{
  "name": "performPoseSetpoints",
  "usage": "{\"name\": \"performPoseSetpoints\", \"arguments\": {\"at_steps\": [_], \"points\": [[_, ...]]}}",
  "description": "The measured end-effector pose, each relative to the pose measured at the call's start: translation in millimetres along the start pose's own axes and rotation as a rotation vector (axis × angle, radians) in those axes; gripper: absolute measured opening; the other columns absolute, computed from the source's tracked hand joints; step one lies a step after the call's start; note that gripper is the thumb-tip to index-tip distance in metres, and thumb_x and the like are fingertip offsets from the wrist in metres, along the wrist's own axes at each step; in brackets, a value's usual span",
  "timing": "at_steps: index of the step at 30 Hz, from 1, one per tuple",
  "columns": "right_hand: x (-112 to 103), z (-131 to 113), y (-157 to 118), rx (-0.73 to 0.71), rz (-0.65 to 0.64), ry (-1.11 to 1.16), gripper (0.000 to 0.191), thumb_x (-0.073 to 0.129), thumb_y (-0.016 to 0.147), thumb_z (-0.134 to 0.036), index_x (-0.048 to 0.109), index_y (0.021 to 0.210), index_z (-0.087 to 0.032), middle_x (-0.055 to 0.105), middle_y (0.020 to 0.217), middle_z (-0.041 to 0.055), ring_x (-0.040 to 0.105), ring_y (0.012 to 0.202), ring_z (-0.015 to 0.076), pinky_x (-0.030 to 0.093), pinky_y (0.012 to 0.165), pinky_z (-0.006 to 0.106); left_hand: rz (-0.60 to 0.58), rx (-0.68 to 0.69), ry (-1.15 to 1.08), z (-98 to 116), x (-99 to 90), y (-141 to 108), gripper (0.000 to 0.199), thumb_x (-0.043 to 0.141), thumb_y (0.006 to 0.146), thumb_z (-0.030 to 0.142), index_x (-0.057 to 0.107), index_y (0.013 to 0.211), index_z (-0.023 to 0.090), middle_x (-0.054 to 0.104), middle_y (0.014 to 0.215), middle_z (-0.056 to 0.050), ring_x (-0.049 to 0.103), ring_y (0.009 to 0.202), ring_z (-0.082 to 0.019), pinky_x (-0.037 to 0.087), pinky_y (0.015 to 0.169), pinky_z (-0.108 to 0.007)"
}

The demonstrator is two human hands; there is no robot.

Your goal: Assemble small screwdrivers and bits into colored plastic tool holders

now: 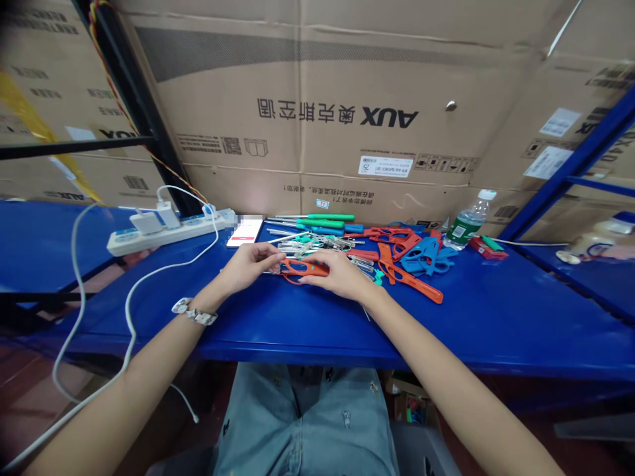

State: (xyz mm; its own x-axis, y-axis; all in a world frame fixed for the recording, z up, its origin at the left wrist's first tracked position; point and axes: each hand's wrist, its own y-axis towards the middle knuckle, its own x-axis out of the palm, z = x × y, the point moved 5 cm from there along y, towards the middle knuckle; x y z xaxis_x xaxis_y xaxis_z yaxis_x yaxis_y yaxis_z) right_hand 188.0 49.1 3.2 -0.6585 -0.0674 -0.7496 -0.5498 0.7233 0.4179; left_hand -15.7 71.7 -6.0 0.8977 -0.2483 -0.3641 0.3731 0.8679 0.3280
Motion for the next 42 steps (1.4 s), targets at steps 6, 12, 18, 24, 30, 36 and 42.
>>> {"name": "performPoseSetpoints", "arguments": {"at_steps": [6,12,18,24,30,36,42], "points": [[-0.7,1.3,-0.3,0.106,-0.018,0.166,0.027,0.082,0.083,-0.034,0.076,0.108,-0.023,0.077,0.105,0.0062,0.069,0.097,0.0237,0.052,0.090,0.042,-0.019,0.051,-0.001,-2.0,-0.3,-0.2,0.027,0.069,0.091,0.044,0.068,0.084,0.017,0.072,0.067,-0.004,0.068,0.060,-0.014,0.060,0.061,-0.029],[-5.6,3.0,3.4,0.134,-0.051,0.202,0.025,0.082,0.082,-0.035,0.077,0.103,-0.021,0.076,0.100,0.0056,0.069,0.093,0.0230,0.052,0.086,0.040,0.030,0.033,0.088,-2.4,-3.6,-1.6,0.028,0.067,0.092,0.044,0.069,0.084,0.018,0.072,0.067,-0.005,0.067,0.059,-0.015,0.057,0.058,-0.028],[-4.0,3.8,13.0,0.013,-0.155,-0.025,0.026,0.084,0.082,-0.036,0.077,0.101,-0.019,0.069,0.100,0.0070,0.065,0.094,0.0233,0.052,0.087,0.040,0.251,0.103,0.399,3.9,-19.1,-3.6,0.025,0.060,0.094,0.034,0.066,0.077,0.018,0.068,0.066,-0.002,0.060,0.060,-0.015,0.046,0.056,-0.027],[7.2,10.4,13.0,-0.012,-0.148,-0.055,0.027,0.084,0.082,-0.038,0.076,0.103,-0.022,0.070,0.103,0.0066,0.065,0.097,0.0234,0.051,0.090,0.041,0.081,0.181,0.477,5.5,-7.9,-3.8,0.015,0.062,0.092,0.028,0.073,0.086,0.019,0.074,0.087,-0.006,0.067,0.081,-0.020,0.052,0.077,-0.034],[10.6,12.4,12.8,-0.027,-0.111,-0.043,0.029,0.085,0.081,-0.037,0.076,0.104,-0.022,0.073,0.104,0.0061,0.065,0.099,0.0229,0.049,0.090,0.039,0.039,0.145,0.516,1.8,-6.8,-4.6,0.018,0.056,0.091,0.022,0.074,0.089,0.019,0.077,0.091,-0.008,0.070,0.083,-0.022,0.055,0.078,-0.037],[14.5,11.6,14.1,-0.007,-0.144,-0.054,0.027,0.086,0.080,-0.035,0.076,0.102,-0.022,0.073,0.100,0.0053,0.065,0.093,0.0220,0.049,0.085,0.037,0.044,0.129,0.491,-1.6,-8.9,-4.5,0.027,0.052,0.081,0.011,0.075,0.091,0.019,0.079,0.095,-0.007,0.074,0.087,-0.022,0.058,0.079,-0.036],[14.7,14.1,15.0,0.056,-0.158,-0.005,0.030,0.086,0.079,-0.034,0.077,0.104,-0.021,0.070,0.095,0.0045,0.064,0.086,0.0198,0.047,0.077,0.033,0.034,0.082,0.482,-1.8,-8.9,-5.7,0.030,0.053,0.073,0.007,0.075,0.088,0.020,0.079,0.094,-0.006,0.074,0.087,-0.024,0.059,0.079,-0.038]]}}
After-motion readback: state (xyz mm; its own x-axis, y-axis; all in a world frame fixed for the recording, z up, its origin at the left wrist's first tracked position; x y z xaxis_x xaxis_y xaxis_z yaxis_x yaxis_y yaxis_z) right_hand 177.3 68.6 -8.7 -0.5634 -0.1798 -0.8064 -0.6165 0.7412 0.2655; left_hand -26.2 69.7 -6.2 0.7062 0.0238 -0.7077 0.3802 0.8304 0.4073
